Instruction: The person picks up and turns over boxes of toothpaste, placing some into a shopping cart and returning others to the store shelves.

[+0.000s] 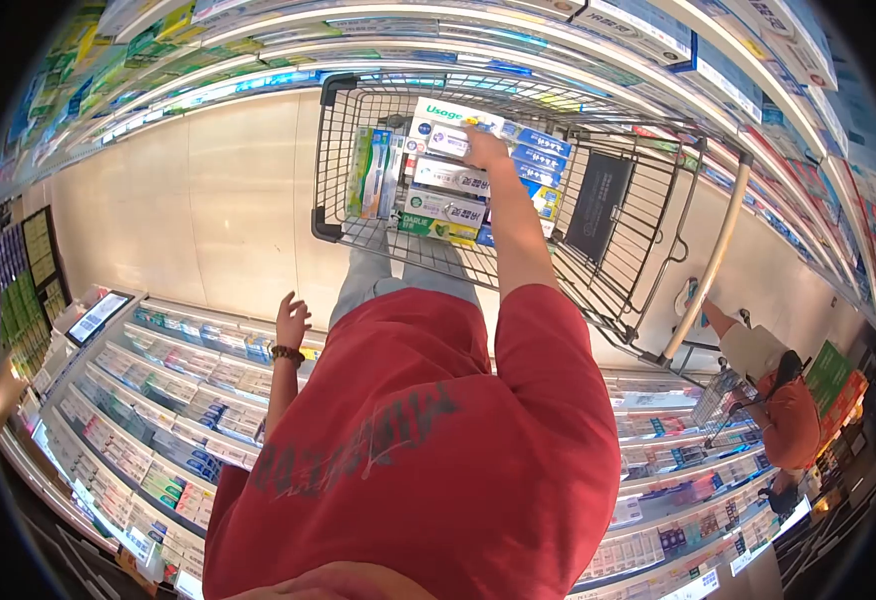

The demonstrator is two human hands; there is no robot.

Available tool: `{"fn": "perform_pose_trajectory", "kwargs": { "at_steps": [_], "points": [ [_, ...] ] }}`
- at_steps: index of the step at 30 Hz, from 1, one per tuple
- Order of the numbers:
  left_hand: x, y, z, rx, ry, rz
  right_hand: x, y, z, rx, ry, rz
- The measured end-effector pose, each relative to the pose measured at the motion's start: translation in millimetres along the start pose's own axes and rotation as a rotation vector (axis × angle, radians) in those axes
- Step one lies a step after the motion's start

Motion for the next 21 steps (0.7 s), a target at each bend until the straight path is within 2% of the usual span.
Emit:
{"fn": "perform_pose_trajectory", "kwargs": {
  "at_steps": [4, 7, 9, 11, 12, 16, 19, 21],
  "points": [
    [91.6, -40.3, 22.3, -0.13, -0.206, 0.027, -3.4, 37.1, -34.3, -0.093, -0.173, -0.007],
    [137.6, -51.5, 47.3, -0.169, -0.358, -0.026, 0.7, 34.5, -37.1, 0.031, -0.14, -0.03],
    [153.2, -57.8, 58.2, -0.134, -0.336, -0.298, -2.3, 38.5, -45.7, 0.041, -0.129, 0.0],
    [190.3, -68.4, 52.9, -0.089, -0.214, -0.492, -7.1, 45.7, -53.9, 0.065, -0.1, 0.046],
    [203.8, -70.2, 48.5, -0.062, -0.152, -0.586, -0.5, 36.5, -46.2, 0.006, -0.156, 0.036],
    [167.8, -61.7, 49.3, -0.001, -0.194, -0.525, -2.5, 48.0, -51.2, -0.026, -0.101, 0.025],
    [106.0, -43.1, 54.9, 0.038, -0.22, -0.382, -5.2, 63.0, -51.0, -0.126, -0.021, 0.018],
    [97.4, -38.9, 49.1, 0.014, -0.146, -0.446, 3.7, 56.6, -42.5, -0.153, 0.03, 0.04]
  ]
}}
Point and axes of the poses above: each hand's wrist, its own z-axis away from the middle knuckle, its own y-axis out of the palm, x = y × z, the point moved 5 cm from there along -z, towards the middle knuckle, and after that the axes turned 5 degrees about z, right-handed, at the moved point
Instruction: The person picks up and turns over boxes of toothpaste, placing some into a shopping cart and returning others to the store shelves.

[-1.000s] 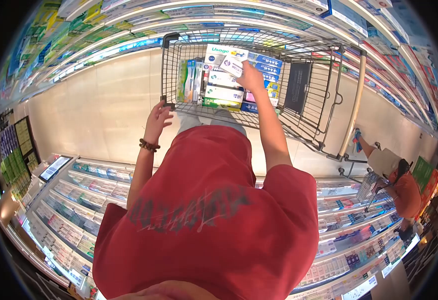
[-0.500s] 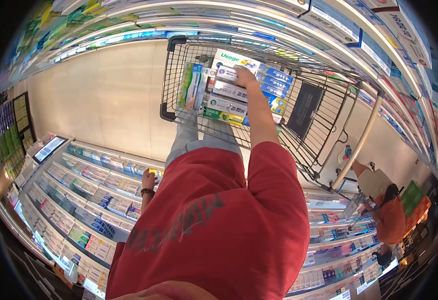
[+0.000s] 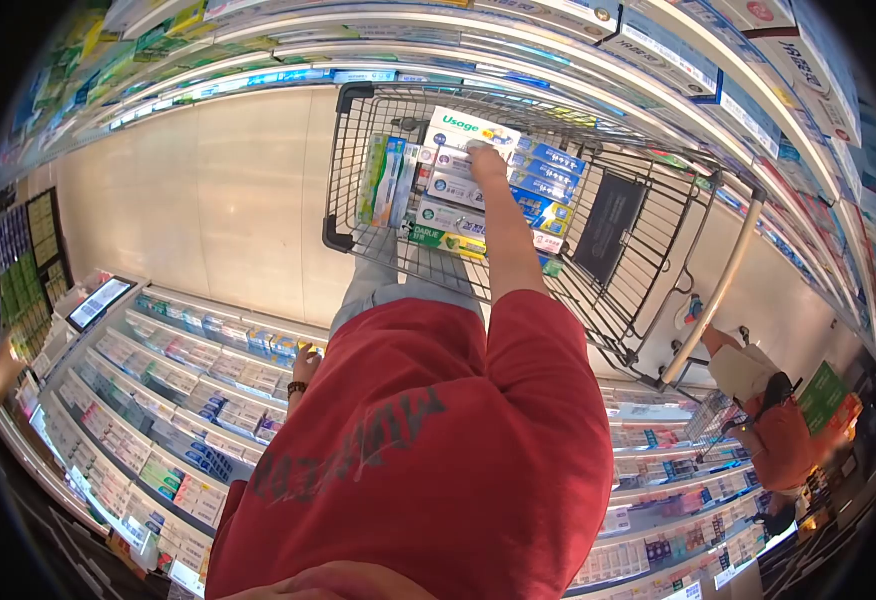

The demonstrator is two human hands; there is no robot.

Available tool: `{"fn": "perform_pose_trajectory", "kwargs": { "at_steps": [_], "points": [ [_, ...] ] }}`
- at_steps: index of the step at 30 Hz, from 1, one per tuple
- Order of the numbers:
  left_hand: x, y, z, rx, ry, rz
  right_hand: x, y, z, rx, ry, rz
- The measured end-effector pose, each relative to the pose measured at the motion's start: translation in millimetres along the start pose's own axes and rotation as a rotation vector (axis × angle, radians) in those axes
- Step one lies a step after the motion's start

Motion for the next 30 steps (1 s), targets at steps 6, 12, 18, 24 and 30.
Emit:
{"fn": "perform_pose_trajectory", "kwargs": {
  "at_steps": [6, 12, 18, 24, 30],
  "points": [
    [-10.8, 9.4, -33.2, 0.031, 0.149, -0.012, 28.5, -89.0, 26.3, -0.422, -0.061, -0.166],
    [-0.2, 12.0, -68.8, 0.111, 0.205, -0.131, 125.1, -371.1, 129.8, -1.328, -0.452, -0.165],
    [-10.1, 3.6, -114.2, 0.139, 0.167, -0.218, 205.0, -549.6, 147.0, -1.707, -0.632, 0.328],
    [-17.8, 2.4, -157.9, 0.116, 0.222, -0.086, 229.9, -591.9, 112.3, -1.381, -0.218, 0.505],
    [-18.8, -0.1, -163.4, 0.141, 0.219, -0.145, 228.2, -589.4, 94.2, -1.406, -0.192, 0.626]
  ]
}}
Point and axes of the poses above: each hand's wrist, its own z-axis away from the middle knuckle, its own y-axis out of the palm, x = y × z, the point moved 5 cm from there along -z, towards the middle knuckle, and after that the axes turned 5 degrees about z, right-handed, at the moved point
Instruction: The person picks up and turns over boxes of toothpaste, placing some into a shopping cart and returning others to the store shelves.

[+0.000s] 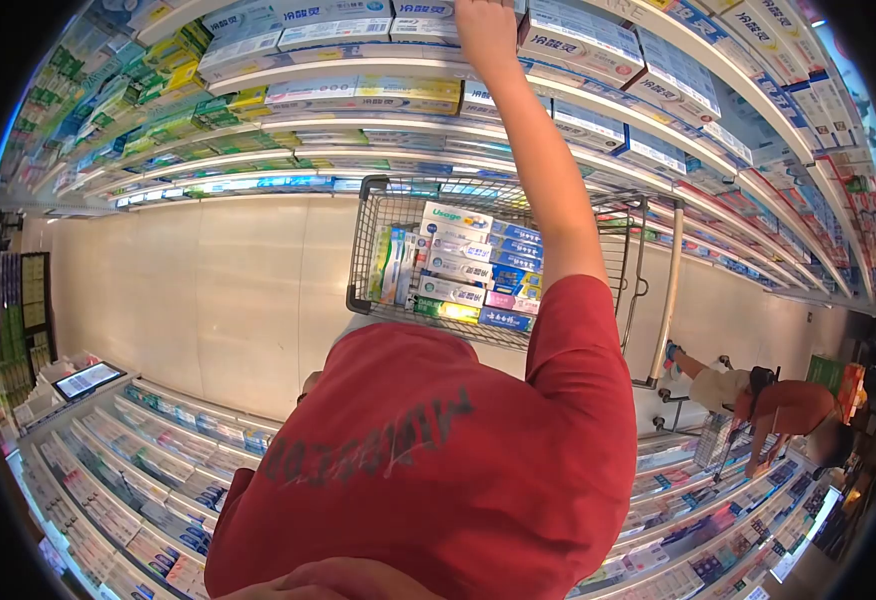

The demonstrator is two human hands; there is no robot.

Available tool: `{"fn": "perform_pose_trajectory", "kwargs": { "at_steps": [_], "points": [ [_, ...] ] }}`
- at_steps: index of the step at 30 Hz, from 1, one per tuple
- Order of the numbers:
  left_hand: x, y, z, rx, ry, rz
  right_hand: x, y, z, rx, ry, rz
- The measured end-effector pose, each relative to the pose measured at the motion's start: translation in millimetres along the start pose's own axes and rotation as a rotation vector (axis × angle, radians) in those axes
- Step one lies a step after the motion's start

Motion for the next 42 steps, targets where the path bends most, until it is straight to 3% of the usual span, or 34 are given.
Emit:
{"fn": "perform_pose_trajectory", "kwargs": {
  "at_steps": [3, 4, 6, 7, 11, 14, 17, 18, 20, 24, 28, 30, 32, 33, 36, 37, 40, 42],
  "points": [
    [37.5, 8.8, -18.0, 0.027, -0.004, -0.077, -7.6, 25.7, 7.6, 0.237, 0.027, -0.263],
    [46.3, 7.8, -21.7, 0.054, -0.032, -0.098, -0.9, 8.2, 14.6, 0.109, -0.028, -0.303],
    [5.6, -14.7, 17.1, -0.015, -0.155, -0.02, 6.9, -38.8, 19.4, -0.149, -0.13, -0.374],
    [3.8, -23.2, 18.2, -0.075, -0.088, 0.009, 11.8, -56.9, 22.9, -0.271, -0.206, -0.32],
    [-40.0, -63.8, 20.9, -0.349, 0.186, 0.055, 27.2, -115.8, 69.3, -0.371, -0.14, -0.412],
    [-143.3, -104.7, 56.6, -0.461, 0.342, 0.23, 32.5, -126.9, 144.0, -0.332, 0.028, -0.654],
    [-256.1, -119.7, 91.6, -0.341, 0.58, 0.403, 59.4, -158.9, 207.4, 0.138, 0.599, -1.057],
    [-290.6, -118.2, 100.5, -0.256, 0.663, 0.454, 69.8, -143.5, 244.9, 0.286, 0.955, -1.43],
    [-351.9, -105.4, 124.8, -0.055, 0.815, 0.587, 88.5, -129.9, 305.5, 0.331, 1.376, -1.821],
    [-416.6, -67.8, 159.9, 0.346, 0.673, 0.949, 113.0, -153.2, 366.7, 0.282, 1.716, -2.054],
    [-426.0, -50.3, 159.3, 0.534, 0.616, 1.003, 119.1, -171.3, 382.0, 0.198, 1.766, -2.269],
    [-426.3, -55.4, 161.3, 0.51, 0.628, 1.056, 104.8, -174.1, 380.1, 0.306, 1.655, -2.42],
    [-422.6, -62.9, 157.5, 0.476, 0.64, 1.071, 81.3, -173.0, 388.6, 0.251, 1.675, -2.094],
    [-419.4, -70.5, 151.6, 0.352, 0.67, 0.896, 68.9, -176.7, 388.5, 0.118, 1.682, -1.808],
    [-432.7, -81.8, 193.3, 0.076, 0.951, 0.758, 45.9, -214.3, 344.6, 0.294, 0.694, -0.76],
    [-439.2, -87.7, 205.4, -0.057, 1.138, 0.565, 51.5, -219.0, 331.7, 0.29, 0.462, -0.736],
    [-440.8, -90.7, 210.9, -0.084, 1.21, 0.566, 82.5, -214.5, 326.0, 0.381, 0.186, -0.829],
    [-435.3, -88.6, 203.4, -0.01, 1.055, 0.719, 97.3, -209.3, 322.9, 0.408, 0.15, -0.836]
  ]
}}
Point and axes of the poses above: each hand's wrist, its own z-axis away from the middle knuckle, its own y-axis out of the palm, x = y × z, the point moved 5 cm from there along -z, towards the middle knuckle, and after that the axes turned 5 degrees about z, right-handed, at the moved point
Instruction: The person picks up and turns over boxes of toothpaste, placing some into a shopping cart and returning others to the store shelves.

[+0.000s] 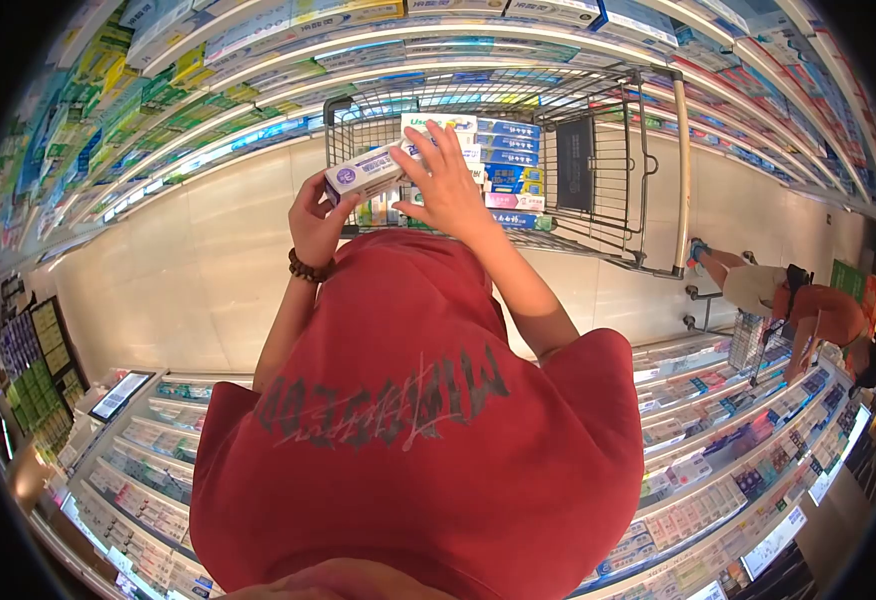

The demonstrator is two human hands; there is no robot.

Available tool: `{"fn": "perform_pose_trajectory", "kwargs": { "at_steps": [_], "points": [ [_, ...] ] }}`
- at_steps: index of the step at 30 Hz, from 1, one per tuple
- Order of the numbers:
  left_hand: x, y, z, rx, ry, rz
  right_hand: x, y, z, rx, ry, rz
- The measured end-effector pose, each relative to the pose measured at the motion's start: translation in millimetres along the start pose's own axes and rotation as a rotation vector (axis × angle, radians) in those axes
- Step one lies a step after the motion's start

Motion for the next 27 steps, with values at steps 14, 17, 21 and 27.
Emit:
{"fn": "perform_pose_trajectory", "kwargs": {
  "at_steps": [14, 17, 21, 27],
  "points": [
    [140.8, -125.5, 69.2, -0.32, -0.677, -0.127, -256.0, 180.2, 58.4, 0.538, 0.525, 0.114],
    [182.5, -166.8, 146.3, -0.462, -0.81, -0.246, -292.4, 226.5, 58.4, 0.723, 0.501, 0.115],
    [208.2, -196.3, 249.7, -0.662, -1.041, -0.248, -315.6, 280.8, 71.4, 0.814, 0.404, 0.105],
    [214.7, -194.7, 346.9, -0.88, -1.29, -0.109, -303.1, 289.9, 82.5, 0.945, 0.364, 0.008]
  ]
}}
Point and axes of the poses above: each hand's wrist, its own z-axis away from the middle knuckle, its own y-axis out of the palm, x = y × z, the point moved 5 cm from there along -z, towards the middle knuckle, and after that the axes turned 5 degrees about z, right-handed, at the moved point
